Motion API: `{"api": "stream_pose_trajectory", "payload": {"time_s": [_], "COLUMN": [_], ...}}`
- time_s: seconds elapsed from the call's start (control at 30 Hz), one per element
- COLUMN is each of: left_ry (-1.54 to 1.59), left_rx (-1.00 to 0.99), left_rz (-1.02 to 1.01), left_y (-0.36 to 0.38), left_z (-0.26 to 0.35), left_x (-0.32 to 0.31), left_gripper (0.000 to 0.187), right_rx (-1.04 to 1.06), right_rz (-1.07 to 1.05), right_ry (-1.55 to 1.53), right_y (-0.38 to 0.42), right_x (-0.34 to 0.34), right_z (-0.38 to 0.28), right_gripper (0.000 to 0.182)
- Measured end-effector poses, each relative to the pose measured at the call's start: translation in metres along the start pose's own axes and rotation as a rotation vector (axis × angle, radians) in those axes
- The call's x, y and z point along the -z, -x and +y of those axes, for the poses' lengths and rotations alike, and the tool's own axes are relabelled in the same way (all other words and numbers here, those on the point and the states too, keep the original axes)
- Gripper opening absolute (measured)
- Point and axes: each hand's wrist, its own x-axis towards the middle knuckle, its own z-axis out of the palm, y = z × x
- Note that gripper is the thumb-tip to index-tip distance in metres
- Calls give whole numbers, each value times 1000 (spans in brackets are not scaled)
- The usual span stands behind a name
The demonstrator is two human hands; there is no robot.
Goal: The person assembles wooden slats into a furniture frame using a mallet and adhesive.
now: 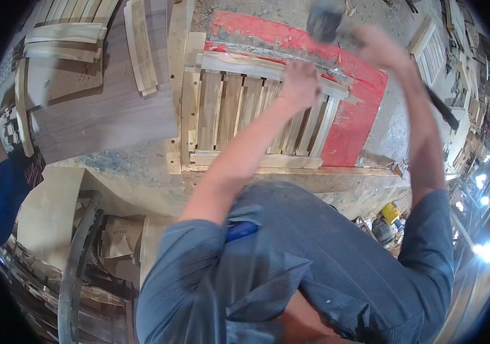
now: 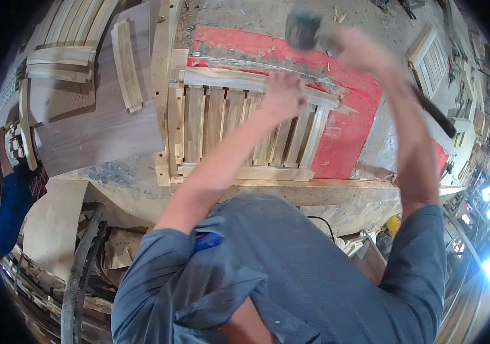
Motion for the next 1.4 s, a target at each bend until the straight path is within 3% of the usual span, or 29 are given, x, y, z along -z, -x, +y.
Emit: {"api": "stream_pose_trajectory", "payload": {"time_s": [0.03, 0.13, 0.2, 0.23, 0.3, 0.33, 0.43, 0.47, 0.53, 0.57, 0.6, 0.63, 0.67, 0.73, 0.77, 0.83, 0.9, 0.97, 1.0, 1.07, 1.1, 1.17, 1.2, 1.23, 1.27, 1.3, 1.37, 1.4], "left_ry": [1, -132, -81, -85, -73, -54, 157, 122, -82, 208, 85, -38, -245, -240, -243, -216, -213, -256, -296, -277, -218, -238, -217, -195, -200, -206, -302, -385], "left_rx": [3, 1, -94, -82, -47, -54, -96, -55, 4, 36, 65, 88, 103, -45, -74, -20, -16, -99, -85, -89, -109, -204, -198, -184, -70, 52, -45, -83], "left_rz": [4, 60, 18, 22, 33, 33, 357, -5, -42, 79, 129, 193, 193, 204, 207, 81, 100, 45, -41, -124, -113, -279, -295, -313, -343, -366, -210, -165], "left_y": [0, 2, 1, -2, 4, 10, 16, 7, 8, 15, 31, 39, 59, 74, 78, 73, 65, 72, 60, 46, 42, 55, 63, 73, 90, 110, 152, 165], "left_z": [14, 30, 16, 14, 20, 27, 18, 16, 10, -17, -37, -61, -79, -115, -117, -118, -112, -112, -109, -91, -72, -39, -24, -8, 19, 52, 99, 121], "left_x": [-5, -16, -26, -27, -32, -35, -36, -32, 21, 12, 30, 57, 83, 92, 93, 95, 98, 110, 122, 149, 170, 202, 214, 226, 243, 258, 279, 291], "left_gripper": [44, 54, 65, 65, 63, 63, 66, 62, 52, 46, 46, 46, 48, 52, 52, 54, 55, 56, 59, 65, 67, 70, 66, 62, 58, 54, 45, 44], "right_rx": [-100, 16, 2, 215, 406, 316, 67, -25, 205, -169, -560, -546, -432, -377, -436, -350, -290, -605, -635, -708, -855, -1032, -991, -669, -884, -897, -634, -646], "right_rz": [196, 803, 943, 766, 575, 402, -70, -226, 131, 114, 94, 374, 617, 700, 606, 462, 381, 22, 76, 591, 673, 708, 651, 777, 340, 125, 444, 744], "right_ry": [11, -200, -623, -354, -95, -20, 203, 268, 31, -3, -49, -71, -78, 73, 164, 214, 5, 35, 29, -336, -482, -817, -837, -664, -786, -836, -494, -490], "right_y": [7, 17, 4, -3, -15, -15, -32, -27, -1, 8, 24, 45, 57, 57, 54, 83, 117, 168, 185, 225, 235, 254, 267, 259, 268, 281, 287, 290], "right_x": [32, 122, 118, 93, 38, 14, -34, -36, 15, 59, 100, 108, 97, 38, -13, -118, -116, -57, -61, -105, -122, -179, -211, -322, -331, -322, -382, -387], "right_z": [0, -78, -68, -33, -19, -31, -82, -92, -46, -46, -45, -28, -14, 23, 30, 30, 21, 17, 27, 32, 17, -3, -8, 54, 41, 15, 21, 12], "right_gripper": [44, 31, 29, 21, 19, 18, 28, 33, 37, 38, 40, 39, 38, 37, 36, 34, 40, 37, 37, 33, 32, 30, 33, 36, 40, 42, 30, 38]}}
